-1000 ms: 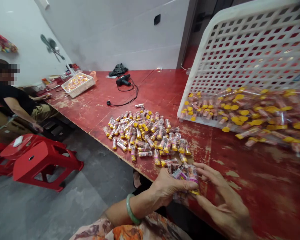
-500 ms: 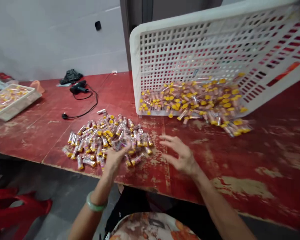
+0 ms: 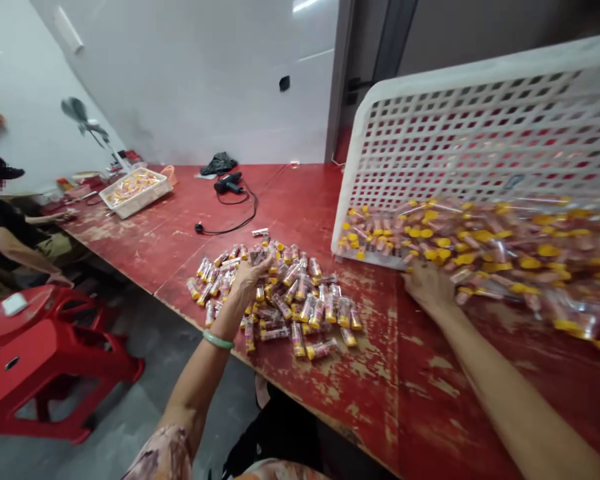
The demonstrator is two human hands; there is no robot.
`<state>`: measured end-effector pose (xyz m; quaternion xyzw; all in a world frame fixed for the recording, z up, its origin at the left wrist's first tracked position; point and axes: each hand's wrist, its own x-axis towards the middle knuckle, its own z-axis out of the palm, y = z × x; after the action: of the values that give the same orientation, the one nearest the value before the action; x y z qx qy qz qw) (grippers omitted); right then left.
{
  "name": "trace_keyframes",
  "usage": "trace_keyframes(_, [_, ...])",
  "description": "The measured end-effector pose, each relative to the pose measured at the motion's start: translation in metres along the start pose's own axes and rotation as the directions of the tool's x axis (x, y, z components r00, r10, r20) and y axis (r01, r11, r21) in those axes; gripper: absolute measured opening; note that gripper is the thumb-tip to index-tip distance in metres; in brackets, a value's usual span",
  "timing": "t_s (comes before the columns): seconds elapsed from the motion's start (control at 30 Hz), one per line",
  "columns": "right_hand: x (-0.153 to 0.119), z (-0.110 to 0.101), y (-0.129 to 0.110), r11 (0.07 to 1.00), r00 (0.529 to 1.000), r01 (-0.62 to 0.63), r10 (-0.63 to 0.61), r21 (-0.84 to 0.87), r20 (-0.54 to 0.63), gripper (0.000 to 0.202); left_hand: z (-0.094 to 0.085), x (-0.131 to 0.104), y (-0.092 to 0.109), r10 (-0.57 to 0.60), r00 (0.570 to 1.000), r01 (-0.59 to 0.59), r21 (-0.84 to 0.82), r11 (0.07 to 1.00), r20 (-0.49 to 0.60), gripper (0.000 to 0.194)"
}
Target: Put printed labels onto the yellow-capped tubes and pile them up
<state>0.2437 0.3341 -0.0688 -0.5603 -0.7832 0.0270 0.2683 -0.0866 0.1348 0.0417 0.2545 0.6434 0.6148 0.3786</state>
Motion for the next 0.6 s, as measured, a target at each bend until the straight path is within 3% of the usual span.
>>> trace_keyframes(0.17, [-0.013, -0.004, 0.008, 0.999, 0.998, 0.037, -0.036, 0.017, -0.053, 0.026, 0.003, -0.017, -0.009, -0.076, 0.983, 0.104, -0.167, 0.98, 0.168, 0.035])
trace_keyframes(0.33, [-0.018, -0.004, 0.016, 0.998, 0.994, 0.041, -0.035, 0.055, -0.1, 0.021, 0.011, -0.042, -0.01, -0.093, 0.936, 0.213, -0.337, 0.917, 0.34, 0.033])
trace_keyframes(0.6, [-0.019, -0.006, 0.018, 0.985, 0.973, -0.002, 0.042, 0.175, -0.226, 0.026, 0.017, -0.062, -0.019, -0.041, 0.94, 0.166, -0.347, 0.923, 0.339, 0.043])
